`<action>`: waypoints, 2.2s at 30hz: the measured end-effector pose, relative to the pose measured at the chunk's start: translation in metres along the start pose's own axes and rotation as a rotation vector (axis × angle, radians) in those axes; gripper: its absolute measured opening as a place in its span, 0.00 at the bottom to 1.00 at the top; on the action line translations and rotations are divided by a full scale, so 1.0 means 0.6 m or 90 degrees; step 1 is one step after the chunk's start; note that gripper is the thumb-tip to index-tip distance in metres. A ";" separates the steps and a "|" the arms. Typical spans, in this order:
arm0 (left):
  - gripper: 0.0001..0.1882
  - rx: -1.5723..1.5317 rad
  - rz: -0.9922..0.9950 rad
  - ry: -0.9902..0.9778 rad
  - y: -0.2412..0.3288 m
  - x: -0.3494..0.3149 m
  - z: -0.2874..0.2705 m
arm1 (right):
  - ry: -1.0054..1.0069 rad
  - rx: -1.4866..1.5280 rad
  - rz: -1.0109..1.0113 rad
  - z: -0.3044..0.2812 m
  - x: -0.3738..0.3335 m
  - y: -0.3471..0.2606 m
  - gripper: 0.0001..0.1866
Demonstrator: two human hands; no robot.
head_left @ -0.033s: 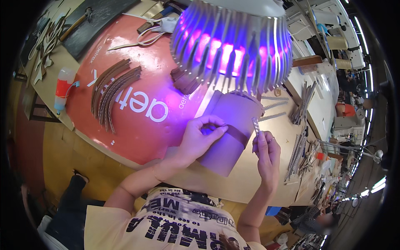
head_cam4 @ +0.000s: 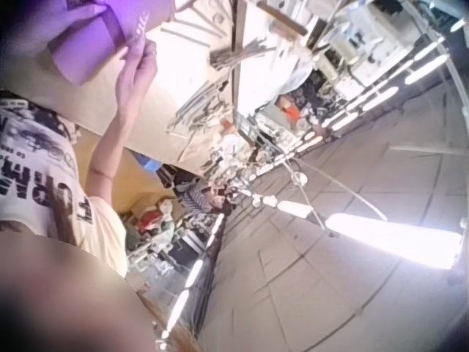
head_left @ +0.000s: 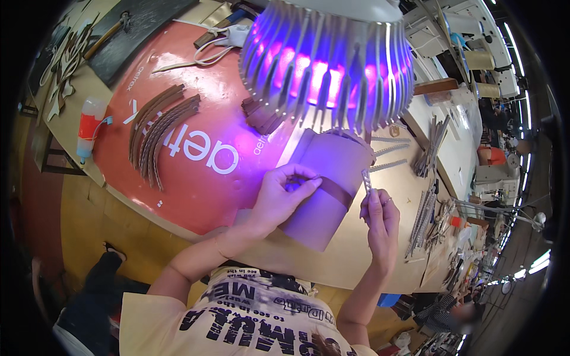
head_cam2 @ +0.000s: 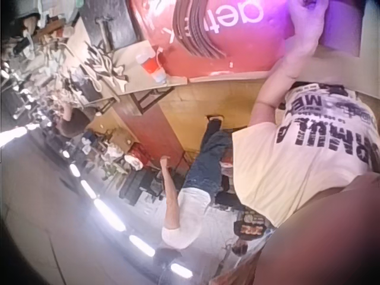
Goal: The person wraps a braided cord around a stack of brown cardboard pieces on a workbench. They repeatedly pick up new cord pieces, wrap them around the stack, and adjust the placement. The person occasionally moves the stack and handles other cord pieces on the table.
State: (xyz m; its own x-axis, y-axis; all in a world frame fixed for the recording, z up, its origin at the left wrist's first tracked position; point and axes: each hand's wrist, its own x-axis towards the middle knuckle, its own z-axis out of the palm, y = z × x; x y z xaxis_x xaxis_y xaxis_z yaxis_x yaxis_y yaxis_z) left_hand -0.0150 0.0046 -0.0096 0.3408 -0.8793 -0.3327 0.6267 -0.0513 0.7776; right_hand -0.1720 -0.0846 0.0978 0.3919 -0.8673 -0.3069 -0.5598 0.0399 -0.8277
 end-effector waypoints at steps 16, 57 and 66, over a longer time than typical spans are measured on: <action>0.20 -0.155 -0.030 0.028 0.021 0.014 -0.019 | 0.069 0.085 -0.039 0.017 -0.019 0.053 0.14; 0.22 -0.163 0.067 0.020 0.040 -0.017 -0.006 | -0.064 -0.243 -0.101 0.081 0.027 -0.051 0.09; 0.22 -0.176 0.060 0.025 0.043 -0.018 -0.002 | -0.080 -0.229 -0.080 0.079 0.027 -0.053 0.10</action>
State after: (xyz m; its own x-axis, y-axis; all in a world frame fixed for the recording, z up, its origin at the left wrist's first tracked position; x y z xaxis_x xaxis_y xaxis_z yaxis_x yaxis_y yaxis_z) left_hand -0.0015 0.0134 0.0132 0.4295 -0.8552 -0.2902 0.7562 0.1650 0.6332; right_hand -0.1133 -0.0762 0.0971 0.5468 -0.7863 -0.2877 -0.7136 -0.2579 -0.6513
